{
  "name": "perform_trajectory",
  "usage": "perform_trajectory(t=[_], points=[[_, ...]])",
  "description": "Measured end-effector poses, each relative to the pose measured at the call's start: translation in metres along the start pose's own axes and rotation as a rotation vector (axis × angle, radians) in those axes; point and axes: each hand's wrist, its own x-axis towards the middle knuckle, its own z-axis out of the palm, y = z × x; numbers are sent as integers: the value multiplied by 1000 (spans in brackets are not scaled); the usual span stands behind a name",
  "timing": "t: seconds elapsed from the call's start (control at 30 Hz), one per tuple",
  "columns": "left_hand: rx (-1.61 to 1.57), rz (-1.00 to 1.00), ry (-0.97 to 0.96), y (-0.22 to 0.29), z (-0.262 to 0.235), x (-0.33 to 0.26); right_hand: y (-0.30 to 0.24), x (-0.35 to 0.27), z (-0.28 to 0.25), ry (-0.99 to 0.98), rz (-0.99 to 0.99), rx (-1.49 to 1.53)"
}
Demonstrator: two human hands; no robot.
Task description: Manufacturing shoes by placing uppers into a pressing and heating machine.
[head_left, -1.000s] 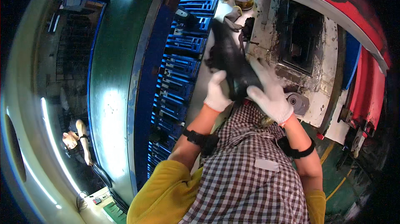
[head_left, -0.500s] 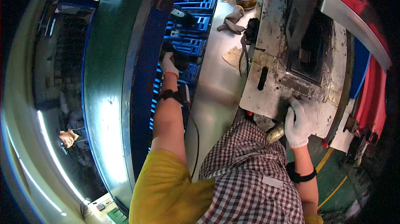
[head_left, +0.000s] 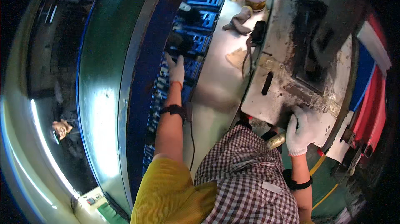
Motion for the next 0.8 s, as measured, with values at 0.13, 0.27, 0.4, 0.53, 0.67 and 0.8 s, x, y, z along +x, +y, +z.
perform_trajectory(t=[0.13, 0.27, 0.4, 0.53, 0.67, 0.8], points=[[353, -337, 318, -77, -57, -84, 4, -8, 5, -28, -3, -69], [665, -862, 605, -146, -123, -160, 20, -20, 18, -72, -2, -39], [937, -605, 236, -228, -167, -222, 36, -36, 22, -16, 4, -202], [1121, -312, -137, -307, -200, -219, 33, -34, 25, 32, -32, -204], [1216, 98, -540, -383, -199, -202, 29, -37, 26, 98, -28, -246], [367, 158, -492, -444, -219, -198, 40, -35, 28, 74, -3, -119]])
